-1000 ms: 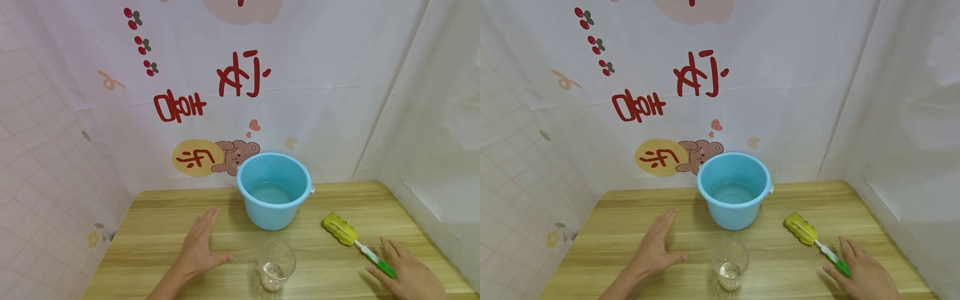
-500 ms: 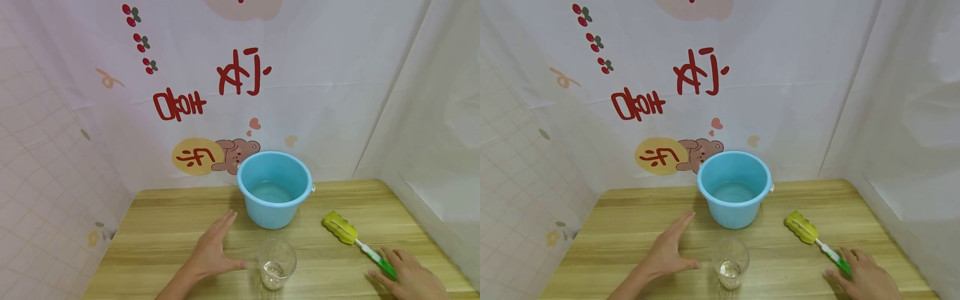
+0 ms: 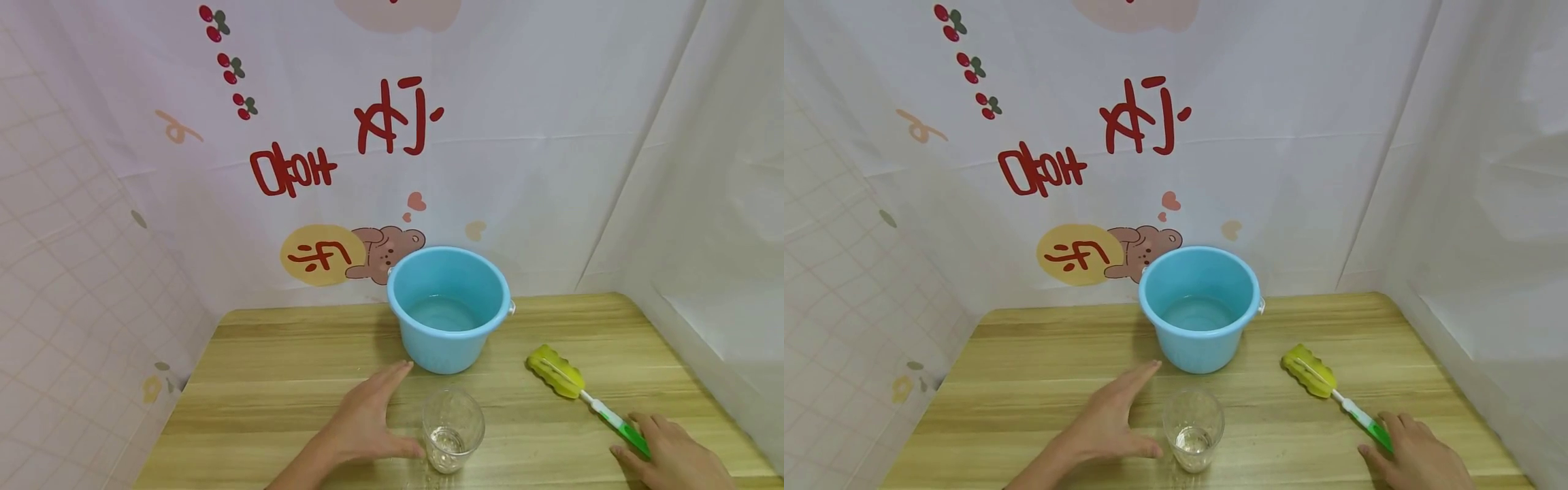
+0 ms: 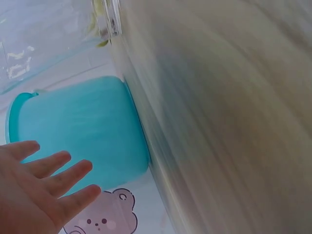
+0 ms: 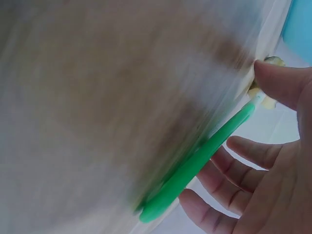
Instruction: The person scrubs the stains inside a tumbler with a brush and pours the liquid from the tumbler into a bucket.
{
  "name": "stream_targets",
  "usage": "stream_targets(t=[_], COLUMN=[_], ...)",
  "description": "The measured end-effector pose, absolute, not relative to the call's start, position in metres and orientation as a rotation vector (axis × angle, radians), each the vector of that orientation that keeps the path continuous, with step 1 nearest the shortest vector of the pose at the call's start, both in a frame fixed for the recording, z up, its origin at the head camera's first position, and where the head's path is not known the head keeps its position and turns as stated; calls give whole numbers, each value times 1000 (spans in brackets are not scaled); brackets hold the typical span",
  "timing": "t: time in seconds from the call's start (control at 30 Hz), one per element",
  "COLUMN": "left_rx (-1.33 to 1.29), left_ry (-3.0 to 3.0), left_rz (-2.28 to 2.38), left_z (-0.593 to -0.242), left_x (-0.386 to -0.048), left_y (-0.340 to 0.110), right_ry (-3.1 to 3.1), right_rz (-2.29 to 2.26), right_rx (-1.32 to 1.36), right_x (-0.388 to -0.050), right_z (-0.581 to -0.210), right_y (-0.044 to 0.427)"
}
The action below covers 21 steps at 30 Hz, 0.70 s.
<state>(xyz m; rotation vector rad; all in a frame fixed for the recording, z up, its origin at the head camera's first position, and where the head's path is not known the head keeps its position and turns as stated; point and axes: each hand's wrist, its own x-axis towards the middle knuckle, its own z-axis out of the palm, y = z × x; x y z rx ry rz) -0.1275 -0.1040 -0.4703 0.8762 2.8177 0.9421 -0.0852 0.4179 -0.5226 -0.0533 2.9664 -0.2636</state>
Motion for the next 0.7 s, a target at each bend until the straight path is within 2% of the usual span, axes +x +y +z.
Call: stream_targets(t=[0.37, 0.7], left_rx=[889, 865], left_ry=[2696, 2570], left_rz=[844, 1006], left_z=[-473, -471], left_x=[-123, -118], left_y=[-94, -85], right_ry=[2907, 2889], right_rz=[-340, -358], right_rx=[-60, -22], right_x=[-86, -83], right_z=[-524, -521], right_y=[422, 418])
